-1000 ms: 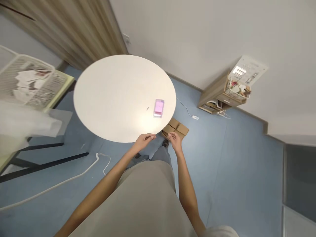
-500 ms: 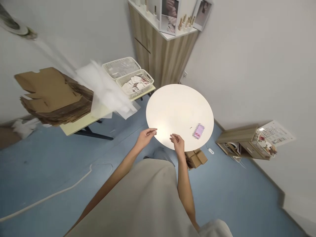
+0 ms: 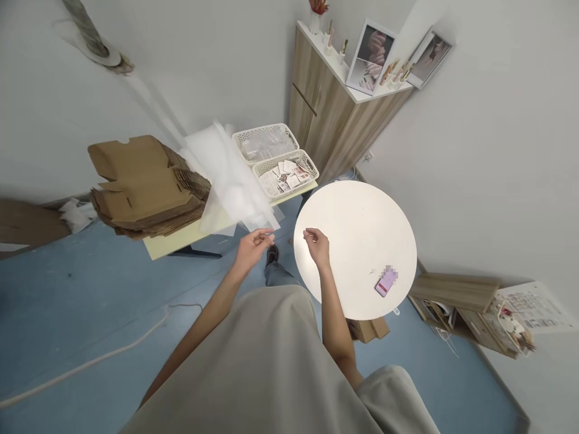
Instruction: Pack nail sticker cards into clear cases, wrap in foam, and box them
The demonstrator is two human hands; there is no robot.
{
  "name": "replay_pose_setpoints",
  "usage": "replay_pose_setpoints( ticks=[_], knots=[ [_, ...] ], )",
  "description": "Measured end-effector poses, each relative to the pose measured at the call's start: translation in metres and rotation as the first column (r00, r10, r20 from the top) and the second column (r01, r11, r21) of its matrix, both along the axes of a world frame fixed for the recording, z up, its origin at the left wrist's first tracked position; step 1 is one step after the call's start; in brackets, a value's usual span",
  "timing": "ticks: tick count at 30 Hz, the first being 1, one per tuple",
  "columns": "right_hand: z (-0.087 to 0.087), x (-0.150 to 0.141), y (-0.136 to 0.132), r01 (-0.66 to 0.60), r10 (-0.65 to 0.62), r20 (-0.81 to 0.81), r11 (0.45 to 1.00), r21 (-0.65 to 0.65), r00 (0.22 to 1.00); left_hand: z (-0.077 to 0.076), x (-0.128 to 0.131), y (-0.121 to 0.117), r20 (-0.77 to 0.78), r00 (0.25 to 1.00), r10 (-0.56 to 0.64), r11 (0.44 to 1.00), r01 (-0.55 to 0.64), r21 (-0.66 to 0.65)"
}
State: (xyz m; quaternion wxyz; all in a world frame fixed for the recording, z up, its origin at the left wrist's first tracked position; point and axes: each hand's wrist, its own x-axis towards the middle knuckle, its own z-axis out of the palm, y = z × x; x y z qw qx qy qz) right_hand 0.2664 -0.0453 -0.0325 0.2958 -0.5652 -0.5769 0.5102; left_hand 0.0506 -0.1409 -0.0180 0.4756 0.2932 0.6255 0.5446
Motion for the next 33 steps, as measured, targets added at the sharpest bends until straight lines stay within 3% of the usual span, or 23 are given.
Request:
replay_pose_setpoints(
  ticks=[4, 8, 12, 15, 19, 22, 29, 33],
  knots=[
    [-0.010, -0.051, 0.077, -0.061, 0.056, 0.098, 0.997, 0.052, 0.994, 0.009, -0.042, 0.055, -0.023, 0.999, 0.032, 0.999, -0.032, 0.006],
    [-0.018, -0.096, 0.155, -0.121, 0.081, 0.328, 0.987, 0.103, 0.941, 0.014, -0.071, 0.106, -0.031, 0.998, 0.049, 0.999, -0.049, -0.001],
    [-0.032, -0.138, 0.218, -0.221, 0.147, 0.581, 0.973, 0.059, 0.801, 0.013, -0.090, 0.141, -0.018, 0.998, 0.054, 0.997, -0.055, -0.045],
    [-0.048, -0.169, 0.250, -0.308, 0.245, 0.717, 0.950, -0.044, 0.653, 0.009, -0.103, 0.155, -0.004, 0.999, 0.054, 0.996, -0.054, -0.071],
    [-0.069, -0.204, 0.272, -0.325, 0.320, 0.828, 0.929, -0.178, 0.460, 0.002, -0.120, 0.164, 0.013, 0.998, 0.054, 0.992, -0.052, -0.111],
    [-0.079, -0.219, 0.278, -0.276, 0.335, 0.860, 0.931, -0.239, 0.385, -0.002, -0.136, 0.169, 0.029, 0.997, 0.066, 0.992, -0.062, -0.110],
    [-0.080, -0.227, 0.269, -0.173, 0.304, 0.892, 0.950, -0.259, 0.335, -0.001, -0.172, 0.176, 0.029, 0.998, 0.047, 0.998, -0.045, -0.053],
    [-0.070, -0.225, 0.262, -0.082, 0.256, 0.895, 0.966, -0.243, 0.366, 0.004, -0.182, 0.176, 0.037, 0.999, 0.017, 1.000, -0.016, -0.015]
  ],
)
